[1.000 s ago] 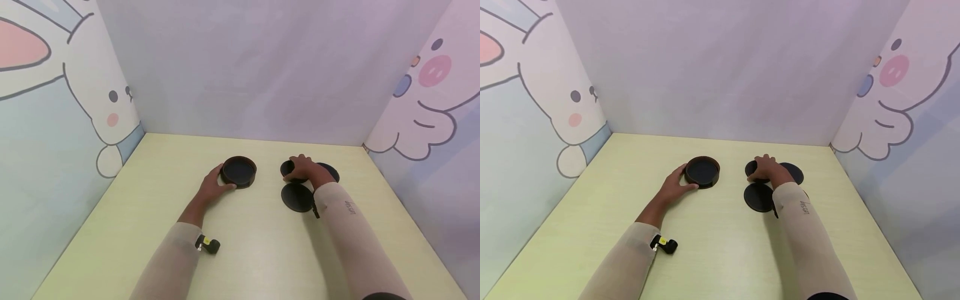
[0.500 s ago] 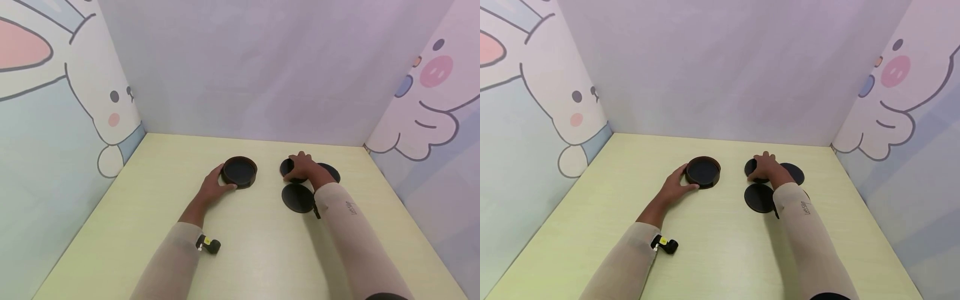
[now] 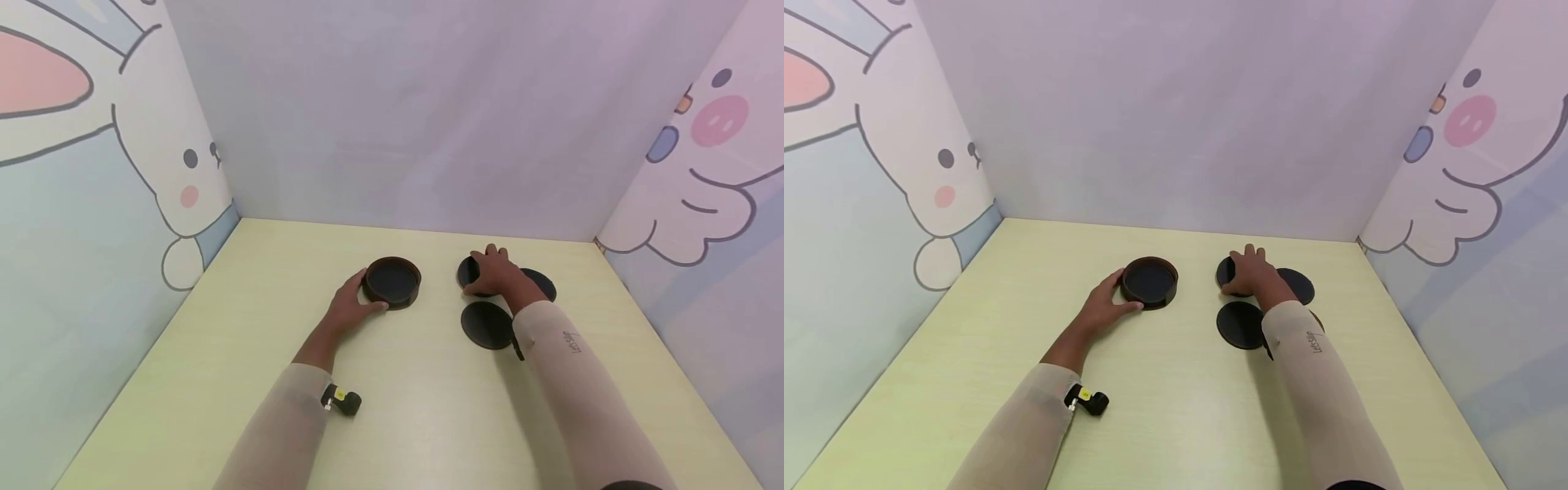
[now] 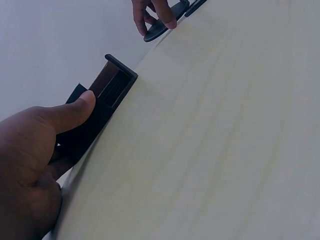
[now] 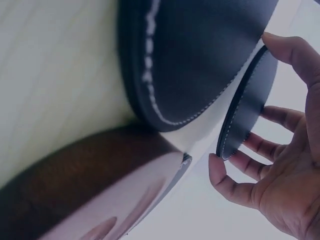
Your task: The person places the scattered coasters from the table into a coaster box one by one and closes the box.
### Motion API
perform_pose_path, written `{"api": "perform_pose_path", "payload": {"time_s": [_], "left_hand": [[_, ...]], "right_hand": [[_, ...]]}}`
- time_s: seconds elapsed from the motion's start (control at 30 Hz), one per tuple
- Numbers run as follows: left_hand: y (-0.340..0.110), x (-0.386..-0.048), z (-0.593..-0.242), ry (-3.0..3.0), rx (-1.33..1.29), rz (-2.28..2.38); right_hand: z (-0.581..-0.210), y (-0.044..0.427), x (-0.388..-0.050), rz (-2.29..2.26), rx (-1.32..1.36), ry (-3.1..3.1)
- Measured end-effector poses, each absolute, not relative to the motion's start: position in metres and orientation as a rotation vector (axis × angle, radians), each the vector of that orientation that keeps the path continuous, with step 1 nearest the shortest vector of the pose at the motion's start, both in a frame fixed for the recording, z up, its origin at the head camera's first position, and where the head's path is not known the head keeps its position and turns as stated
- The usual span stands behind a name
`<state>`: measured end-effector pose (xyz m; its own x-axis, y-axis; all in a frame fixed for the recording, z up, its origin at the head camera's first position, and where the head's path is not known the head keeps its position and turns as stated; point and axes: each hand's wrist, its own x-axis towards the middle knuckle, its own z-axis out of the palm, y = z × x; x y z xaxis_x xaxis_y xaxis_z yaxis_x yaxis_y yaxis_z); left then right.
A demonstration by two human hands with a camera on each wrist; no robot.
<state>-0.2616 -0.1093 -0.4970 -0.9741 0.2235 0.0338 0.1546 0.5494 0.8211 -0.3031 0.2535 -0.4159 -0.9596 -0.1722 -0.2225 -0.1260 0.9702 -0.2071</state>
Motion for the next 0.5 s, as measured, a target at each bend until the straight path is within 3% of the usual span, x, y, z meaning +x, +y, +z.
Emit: {"api": "perform_pose_path", "payload": {"time_s": [0.5], "left_hand": [[-0.107,-0.261,-0.494,2.7,0.333,1.416]], "right_hand": [[-0.416,0.241,-0.303,-0.284,-0.239,2.942]]}}
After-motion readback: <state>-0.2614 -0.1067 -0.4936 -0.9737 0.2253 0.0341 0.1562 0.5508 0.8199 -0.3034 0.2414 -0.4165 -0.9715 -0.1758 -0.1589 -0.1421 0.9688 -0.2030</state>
